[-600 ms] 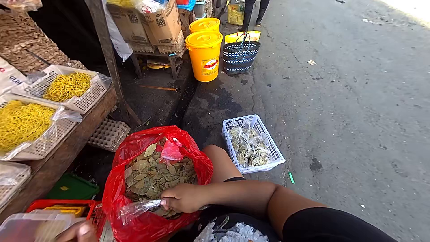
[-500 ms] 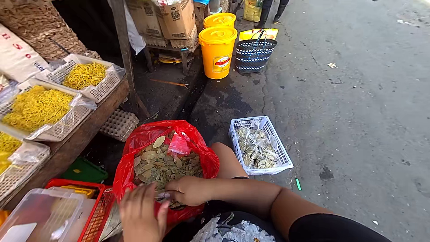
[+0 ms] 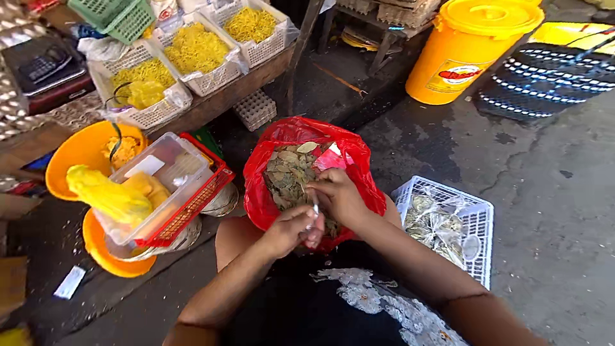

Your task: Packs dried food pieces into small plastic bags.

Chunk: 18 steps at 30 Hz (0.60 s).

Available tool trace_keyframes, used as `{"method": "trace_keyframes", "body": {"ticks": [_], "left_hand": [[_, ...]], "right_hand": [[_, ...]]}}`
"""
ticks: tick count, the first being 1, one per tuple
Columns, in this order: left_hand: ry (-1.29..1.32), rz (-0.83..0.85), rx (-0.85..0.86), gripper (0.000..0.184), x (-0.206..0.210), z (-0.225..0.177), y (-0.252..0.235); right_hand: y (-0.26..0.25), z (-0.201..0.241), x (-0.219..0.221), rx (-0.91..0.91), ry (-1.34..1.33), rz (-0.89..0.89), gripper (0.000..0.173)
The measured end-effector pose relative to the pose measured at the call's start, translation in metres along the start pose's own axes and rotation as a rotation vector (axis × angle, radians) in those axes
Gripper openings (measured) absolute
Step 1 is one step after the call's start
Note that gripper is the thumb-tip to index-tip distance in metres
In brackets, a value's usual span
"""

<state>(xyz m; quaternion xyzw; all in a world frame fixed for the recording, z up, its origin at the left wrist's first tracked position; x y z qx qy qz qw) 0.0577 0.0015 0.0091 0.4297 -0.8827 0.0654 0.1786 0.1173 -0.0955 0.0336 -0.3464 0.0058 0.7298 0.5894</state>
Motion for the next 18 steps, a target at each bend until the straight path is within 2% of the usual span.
{"method": "trace_keyframes", "body": {"ticks": [2,3,4,5,7,10,12,15,17,18], "left_hand": [[0.068,0.286,0.042,0.032,0.035,0.012,-0.003],[0.080,0.338,0.065,0.031,0.036,0.015,-0.005],[0.059,0.282,0.080,0.028,0.024,0.018,-0.007],[-0.001,0.147,0.066,0.021,0.002,0.020,-0.008],[-0.199,-0.088,0.000,0.017,-0.035,0.010,-0.015],[-0.529,-0.212,-0.108,0.020,-0.062,0.000,-0.014],[-0.574,-0.302,-0.116,0.018,-0.071,-0.004,-0.012],[-0.506,-0.433,-0.119,0.014,-0.076,-0.009,-0.010],[-0.537,-0.414,-0.122,0.014,-0.071,-0.007,-0.011],[-0.582,-0.376,-0.130,0.023,-0.067,-0.006,-0.012]], "right_hand": [[-0.001,0.003,0.002,0.069,-0.578,-0.082,0.014],[0.001,0.004,0.010,0.121,-0.849,-0.050,0.014],[0.004,0.007,0.019,0.164,-1.014,0.032,0.015],[0.007,0.007,0.027,0.205,-1.074,0.125,0.022],[0.012,-0.003,0.038,0.324,-1.018,0.250,0.029],[0.022,-0.035,0.047,0.570,-0.918,0.236,0.015],[0.025,-0.045,0.046,0.583,-0.806,0.180,0.012],[0.025,-0.046,0.041,0.503,-0.647,0.109,0.014],[0.025,-0.048,0.038,0.476,-0.600,0.037,0.017],[0.025,-0.049,0.036,0.480,-0.583,0.002,0.018]]}}
Point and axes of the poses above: each hand's wrist, its own y-axis away from the middle knuckle, its own x-axis out of the palm, z = x × y, the point moved 10 cm from there along -y, towards the middle knuckle, and after that the axes turned 2 degrees about -y, right-handed, at the moved point
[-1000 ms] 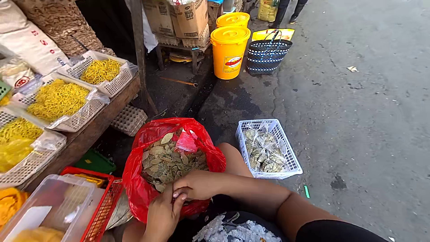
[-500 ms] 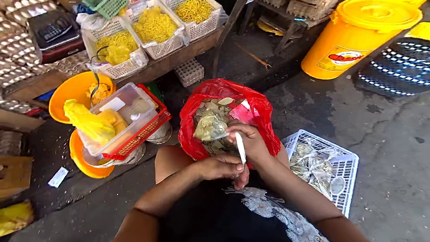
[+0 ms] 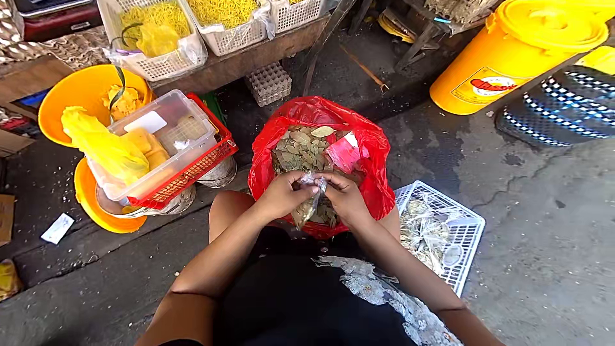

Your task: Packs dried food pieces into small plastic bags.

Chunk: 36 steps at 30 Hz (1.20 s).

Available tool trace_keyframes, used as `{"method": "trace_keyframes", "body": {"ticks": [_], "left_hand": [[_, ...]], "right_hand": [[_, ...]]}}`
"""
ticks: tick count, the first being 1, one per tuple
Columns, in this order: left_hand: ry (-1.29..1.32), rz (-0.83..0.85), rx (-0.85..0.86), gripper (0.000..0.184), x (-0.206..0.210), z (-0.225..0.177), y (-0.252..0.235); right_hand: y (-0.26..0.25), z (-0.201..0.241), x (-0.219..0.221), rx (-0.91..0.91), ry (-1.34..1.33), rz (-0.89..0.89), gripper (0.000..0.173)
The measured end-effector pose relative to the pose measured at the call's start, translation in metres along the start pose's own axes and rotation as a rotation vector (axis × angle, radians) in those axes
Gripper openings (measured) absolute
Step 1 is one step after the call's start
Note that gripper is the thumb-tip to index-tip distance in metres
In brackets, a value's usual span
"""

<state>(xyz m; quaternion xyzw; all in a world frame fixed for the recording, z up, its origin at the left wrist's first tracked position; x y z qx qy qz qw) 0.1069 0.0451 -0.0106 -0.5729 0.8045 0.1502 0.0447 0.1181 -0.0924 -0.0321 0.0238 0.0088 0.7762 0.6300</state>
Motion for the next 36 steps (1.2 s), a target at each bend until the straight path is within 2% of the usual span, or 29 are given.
{"method": "trace_keyframes", "body": {"ticks": [2,3,5,7,9,11,14,17,20,22,23,25,26,29,32,36], "left_hand": [[-0.151,0.004,0.007,0.037,0.006,-0.003,0.001],[-0.244,-0.040,0.020,0.038,0.008,-0.004,0.002],[-0.425,-0.212,0.129,0.033,0.009,-0.010,0.007],[-0.570,-0.424,0.325,0.024,0.009,-0.018,0.014],[-0.602,-0.514,0.416,0.020,0.008,-0.022,0.019],[-0.516,-0.466,0.348,0.022,0.003,-0.021,0.017],[-0.321,-0.277,0.172,0.021,-0.002,-0.015,0.007],[-0.177,-0.078,0.022,0.021,0.004,-0.004,0.000],[-0.122,-0.047,-0.026,0.020,0.007,0.007,0.000],[-0.157,-0.111,0.034,0.020,0.003,0.006,0.004],[-0.203,-0.151,0.098,0.029,0.000,0.002,0.007],[-0.288,-0.187,0.235,0.043,-0.004,-0.008,0.013],[-0.309,-0.208,0.284,0.038,-0.005,-0.012,0.015],[-0.301,-0.277,0.352,0.016,-0.009,-0.015,0.020],[-0.195,-0.245,0.398,0.014,-0.006,-0.020,0.025],[-0.087,-0.279,0.487,0.010,-0.005,-0.026,0.031]], "right_hand": [[0.000,-0.001,-0.001,0.015,-0.011,-0.070,0.020],[0.001,-0.003,0.000,0.032,-0.041,-0.100,0.020],[0.003,-0.009,0.008,0.050,-0.124,-0.141,0.021],[0.004,-0.012,0.012,0.042,-0.200,-0.173,0.019],[0.003,-0.012,0.007,-0.006,-0.220,-0.221,0.014],[0.004,-0.012,0.001,-0.087,-0.225,-0.236,0.010],[0.005,-0.012,0.003,-0.140,-0.370,-0.154,0.016],[0.003,-0.016,0.016,-0.020,-0.494,0.002,0.022],[0.003,-0.021,0.023,0.104,-0.492,0.035,0.033],[0.005,-0.024,0.018,0.223,-0.468,-0.048,0.035],[0.006,-0.026,0.014,0.270,-0.466,-0.070,0.032],[0.006,-0.026,0.012,0.308,-0.432,-0.023,0.027],[0.007,-0.025,0.013,0.299,-0.398,0.041,0.026],[0.009,-0.017,0.019,0.220,-0.288,0.231,0.021],[0.009,-0.004,0.018,0.140,-0.211,0.299,0.014],[0.018,0.022,0.027,-0.082,0.074,0.416,0.034]]}}
Point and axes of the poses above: each hand's wrist, its own y-axis away from the middle knuckle, its own x-axis out of the palm, z = x × y, the point moved 10 cm from there along -y, towards the middle knuckle, and after that the axes turned 2 degrees about -y, right-handed, at the moved point
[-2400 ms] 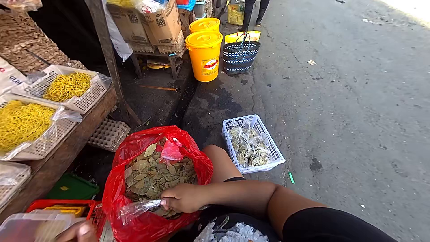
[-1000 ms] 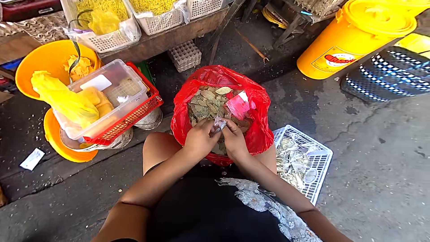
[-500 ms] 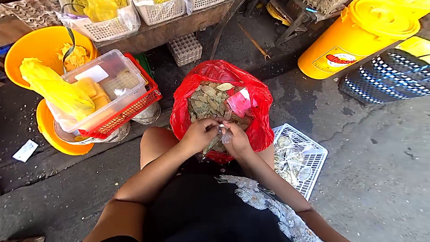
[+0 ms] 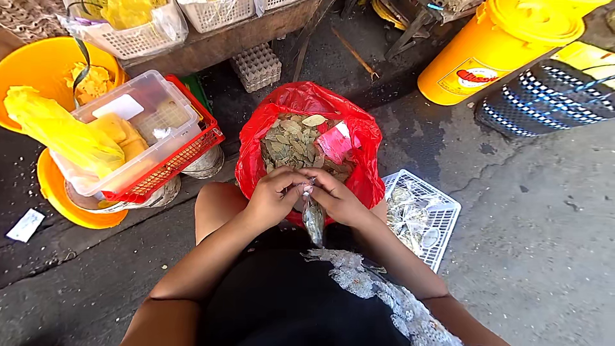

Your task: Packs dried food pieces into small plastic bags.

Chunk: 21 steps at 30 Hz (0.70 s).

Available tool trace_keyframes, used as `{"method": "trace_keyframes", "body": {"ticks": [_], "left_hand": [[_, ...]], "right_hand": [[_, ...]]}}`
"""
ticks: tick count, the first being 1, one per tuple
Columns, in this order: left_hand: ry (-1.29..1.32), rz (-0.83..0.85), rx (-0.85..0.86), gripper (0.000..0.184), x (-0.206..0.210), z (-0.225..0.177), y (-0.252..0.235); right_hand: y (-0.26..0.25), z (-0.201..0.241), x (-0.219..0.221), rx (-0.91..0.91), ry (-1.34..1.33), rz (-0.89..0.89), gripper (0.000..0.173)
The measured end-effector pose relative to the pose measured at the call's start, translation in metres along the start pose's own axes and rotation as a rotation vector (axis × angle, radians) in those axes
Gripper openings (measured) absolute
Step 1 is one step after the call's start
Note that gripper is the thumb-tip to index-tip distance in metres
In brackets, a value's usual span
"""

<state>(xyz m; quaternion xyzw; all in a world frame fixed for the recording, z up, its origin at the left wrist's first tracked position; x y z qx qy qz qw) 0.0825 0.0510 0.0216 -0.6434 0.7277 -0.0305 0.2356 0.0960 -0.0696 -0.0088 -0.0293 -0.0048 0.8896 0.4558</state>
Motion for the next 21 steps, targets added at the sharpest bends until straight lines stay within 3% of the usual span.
{"method": "trace_keyframes", "body": {"ticks": [4,7,11,14,17,19,21], "left_hand": [[-0.039,-0.045,0.090,0.007,-0.007,-0.012,0.002],[-0.090,-0.012,0.094,0.009,-0.013,-0.017,0.005],[-0.055,-0.162,-0.118,0.003,-0.056,0.023,-0.004],[0.033,-0.155,-0.211,0.009,-0.046,0.039,-0.009],[0.025,-0.067,-0.224,0.023,-0.052,0.043,-0.008],[0.048,-0.072,-0.210,0.034,-0.070,0.046,-0.006],[0.083,-0.131,-0.250,0.033,-0.088,0.053,-0.001]], "right_hand": [[0.008,0.021,-0.002,-0.179,0.337,-0.091,0.027],[0.017,0.029,0.003,-0.196,0.446,-0.012,0.029],[0.020,0.031,0.002,-0.094,0.664,-0.012,0.033],[0.028,0.030,-0.012,-0.157,0.687,-0.071,0.032],[0.061,0.027,-0.073,-0.107,0.760,-0.263,0.024],[0.099,0.023,-0.136,0.118,0.887,-0.419,0.023],[0.146,0.024,-0.201,0.457,1.018,-0.566,0.030]]}}
Point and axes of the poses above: each hand's wrist, its own y-axis away from the middle knuckle, its own x-axis out of the palm, z = x × y, the point moved 10 cm from there along -y, towards the middle knuckle, and after that the axes turned 2 degrees about -y, right-handed, at the moved point
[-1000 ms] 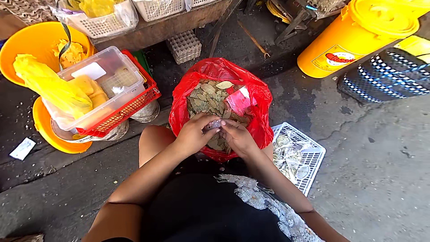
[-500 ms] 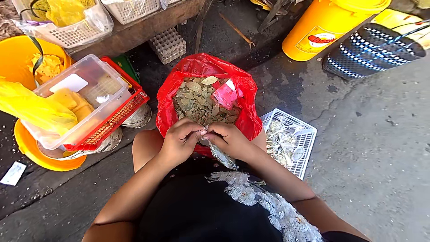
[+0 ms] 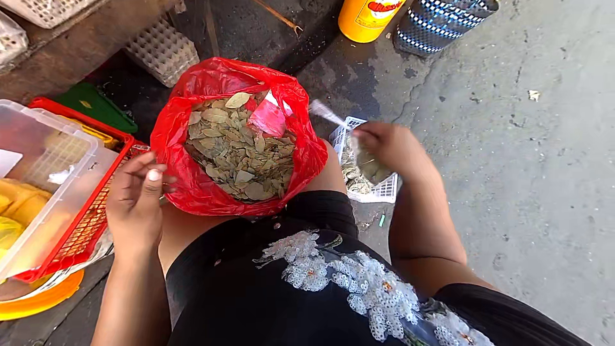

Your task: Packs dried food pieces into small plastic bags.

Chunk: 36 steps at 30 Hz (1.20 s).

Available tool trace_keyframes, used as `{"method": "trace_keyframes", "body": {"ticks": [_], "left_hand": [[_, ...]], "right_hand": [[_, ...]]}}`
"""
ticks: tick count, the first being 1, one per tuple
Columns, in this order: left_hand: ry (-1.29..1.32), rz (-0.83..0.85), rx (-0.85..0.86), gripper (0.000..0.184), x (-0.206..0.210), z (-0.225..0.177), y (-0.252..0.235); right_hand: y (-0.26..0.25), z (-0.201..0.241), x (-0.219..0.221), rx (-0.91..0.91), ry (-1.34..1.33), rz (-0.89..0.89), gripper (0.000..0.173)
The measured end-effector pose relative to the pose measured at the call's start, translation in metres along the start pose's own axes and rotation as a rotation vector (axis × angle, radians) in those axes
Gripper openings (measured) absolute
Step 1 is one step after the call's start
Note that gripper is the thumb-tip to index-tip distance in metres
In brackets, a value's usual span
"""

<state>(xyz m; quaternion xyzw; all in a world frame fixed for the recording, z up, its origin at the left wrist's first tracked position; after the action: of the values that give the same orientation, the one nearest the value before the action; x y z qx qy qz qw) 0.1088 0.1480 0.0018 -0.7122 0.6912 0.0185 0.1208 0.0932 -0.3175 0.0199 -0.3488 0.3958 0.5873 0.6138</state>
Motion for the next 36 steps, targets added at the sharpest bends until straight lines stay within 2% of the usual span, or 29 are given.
{"method": "trace_keyframes", "body": {"ticks": [1,3,4,6,8,10,13,17,21,25,27,32,36], "left_hand": [[0.013,-0.034,-0.036,0.032,-0.007,0.004,0.001],[0.030,-0.104,-0.097,0.027,-0.015,0.010,0.001],[0.033,-0.132,-0.124,0.026,-0.015,0.012,0.001],[0.020,-0.135,-0.146,0.027,-0.009,0.011,0.001],[-0.020,-0.091,-0.109,0.030,0.004,0.004,0.000],[-0.115,-0.031,-0.061,0.035,0.017,-0.006,0.001],[-0.318,0.048,-0.011,0.039,0.030,-0.010,0.007],[-0.357,0.073,-0.029,0.034,0.026,0.001,0.017],[-0.327,0.058,-0.090,0.031,0.019,0.012,0.026],[-0.323,0.122,-0.135,0.029,0.035,0.015,0.025],[-0.342,0.177,-0.106,0.028,0.049,0.012,0.023],[-0.323,0.278,-0.080,0.025,0.074,0.017,0.020],[-0.297,0.337,-0.121,0.024,0.088,0.027,0.020]], "right_hand": [[0.003,-0.030,-0.020,0.135,0.078,-0.034,0.035],[0.012,-0.057,-0.060,0.225,0.111,-0.210,0.039],[0.016,-0.054,-0.072,0.209,0.071,-0.293,0.039],[0.016,-0.024,-0.070,0.058,-0.102,-0.377,0.039],[0.003,0.028,-0.036,-0.161,-0.307,-0.295,0.037],[-0.008,0.088,0.015,-0.346,-0.387,-0.140,0.033],[-0.027,0.140,0.092,-0.462,-0.203,-0.024,0.023],[-0.071,0.133,0.161,-0.236,0.061,0.147,0.024],[-0.090,0.121,0.182,-0.080,0.159,0.263,0.031],[-0.104,0.108,0.197,0.025,0.223,0.291,0.035],[-0.106,0.104,0.200,0.033,0.205,0.237,0.033],[-0.097,0.103,0.170,-0.120,-0.052,-0.032,0.015],[-0.085,0.089,0.153,-0.022,-0.249,-0.011,0.021]]}}
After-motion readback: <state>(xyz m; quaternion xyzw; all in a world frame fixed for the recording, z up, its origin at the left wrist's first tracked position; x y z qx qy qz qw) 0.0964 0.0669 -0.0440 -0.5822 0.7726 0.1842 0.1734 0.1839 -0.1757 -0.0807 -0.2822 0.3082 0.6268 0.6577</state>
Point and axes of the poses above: each hand's wrist, its own y-axis away from the middle knuckle, its own x-axis out of the palm, z = x × y, the point moved 10 cm from there along -y, towards the middle knuckle, and after that the axes turned 2 degrees about -y, right-handed, at the moved point
